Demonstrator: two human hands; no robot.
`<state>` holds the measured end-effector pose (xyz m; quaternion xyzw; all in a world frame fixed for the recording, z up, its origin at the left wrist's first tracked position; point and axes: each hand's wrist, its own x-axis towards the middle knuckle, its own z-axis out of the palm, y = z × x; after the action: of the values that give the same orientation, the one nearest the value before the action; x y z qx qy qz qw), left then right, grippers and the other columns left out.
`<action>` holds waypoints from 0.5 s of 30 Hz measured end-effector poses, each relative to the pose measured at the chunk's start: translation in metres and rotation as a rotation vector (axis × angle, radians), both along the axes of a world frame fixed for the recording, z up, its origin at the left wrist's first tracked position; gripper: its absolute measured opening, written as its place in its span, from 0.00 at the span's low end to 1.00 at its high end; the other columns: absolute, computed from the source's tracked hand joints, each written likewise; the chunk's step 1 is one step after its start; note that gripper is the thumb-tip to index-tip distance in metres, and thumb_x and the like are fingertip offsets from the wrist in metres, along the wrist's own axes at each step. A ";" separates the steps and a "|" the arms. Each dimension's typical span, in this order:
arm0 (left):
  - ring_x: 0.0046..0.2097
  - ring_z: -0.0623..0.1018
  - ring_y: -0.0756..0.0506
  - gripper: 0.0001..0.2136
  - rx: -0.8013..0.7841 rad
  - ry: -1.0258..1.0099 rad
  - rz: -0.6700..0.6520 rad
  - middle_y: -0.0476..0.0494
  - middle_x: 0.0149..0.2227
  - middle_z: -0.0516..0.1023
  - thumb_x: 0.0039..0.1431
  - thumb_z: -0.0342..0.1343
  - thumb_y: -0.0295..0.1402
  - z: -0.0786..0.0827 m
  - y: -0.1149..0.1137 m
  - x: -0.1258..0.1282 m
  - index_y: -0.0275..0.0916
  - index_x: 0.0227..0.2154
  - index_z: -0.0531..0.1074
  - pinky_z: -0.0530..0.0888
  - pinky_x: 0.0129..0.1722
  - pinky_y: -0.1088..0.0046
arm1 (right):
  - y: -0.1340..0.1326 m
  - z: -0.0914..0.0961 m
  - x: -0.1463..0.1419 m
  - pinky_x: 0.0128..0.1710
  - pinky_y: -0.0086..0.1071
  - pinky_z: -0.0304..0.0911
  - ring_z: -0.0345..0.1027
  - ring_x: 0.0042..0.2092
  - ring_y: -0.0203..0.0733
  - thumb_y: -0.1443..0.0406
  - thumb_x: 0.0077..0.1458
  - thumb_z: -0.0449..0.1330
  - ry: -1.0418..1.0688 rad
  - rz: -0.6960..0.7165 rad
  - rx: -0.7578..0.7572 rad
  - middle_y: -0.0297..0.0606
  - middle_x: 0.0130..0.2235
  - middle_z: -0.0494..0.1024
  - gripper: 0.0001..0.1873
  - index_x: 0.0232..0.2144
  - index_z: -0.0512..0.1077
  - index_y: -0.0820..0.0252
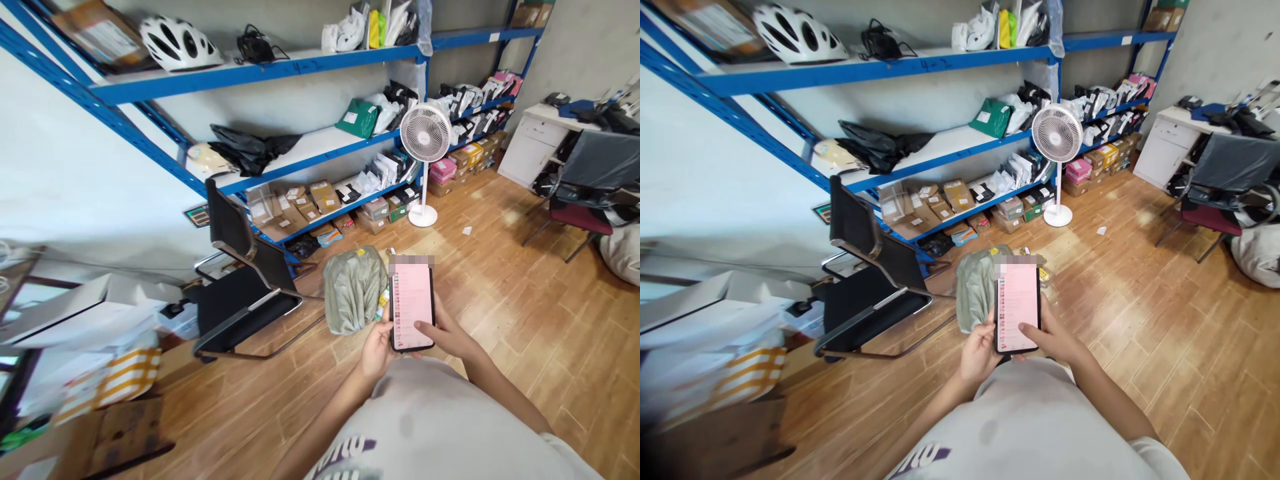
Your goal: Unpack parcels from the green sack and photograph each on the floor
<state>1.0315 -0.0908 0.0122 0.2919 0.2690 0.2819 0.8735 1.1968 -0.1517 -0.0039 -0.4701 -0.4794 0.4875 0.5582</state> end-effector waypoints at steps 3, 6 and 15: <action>0.51 0.79 0.32 0.27 -0.008 0.022 0.014 0.46 0.54 0.80 0.49 0.63 0.41 0.003 0.000 0.000 0.52 0.55 0.74 0.83 0.37 0.57 | 0.001 0.000 0.002 0.59 0.51 0.69 0.68 0.60 0.54 0.54 0.59 0.66 -0.003 0.020 -0.003 0.43 0.56 0.75 0.34 0.63 0.60 0.51; 0.51 0.79 0.31 0.26 -0.031 0.067 0.036 0.46 0.55 0.80 0.50 0.63 0.39 0.005 0.000 -0.001 0.53 0.55 0.73 0.83 0.37 0.55 | 0.002 0.001 0.002 0.57 0.50 0.71 0.69 0.58 0.54 0.55 0.59 0.67 0.014 0.044 -0.018 0.44 0.56 0.75 0.34 0.62 0.59 0.52; 0.54 0.78 0.29 0.25 -0.068 0.100 0.052 0.44 0.54 0.80 0.51 0.63 0.37 0.002 0.000 -0.002 0.53 0.55 0.73 0.83 0.37 0.51 | 0.001 0.003 -0.004 0.58 0.49 0.69 0.69 0.59 0.54 0.53 0.59 0.66 0.090 -0.025 -0.001 0.43 0.58 0.75 0.33 0.62 0.62 0.51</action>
<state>1.0293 -0.0909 0.0142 0.2686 0.3291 0.2804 0.8608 1.1924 -0.1505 -0.0008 -0.4541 -0.4476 0.5013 0.5850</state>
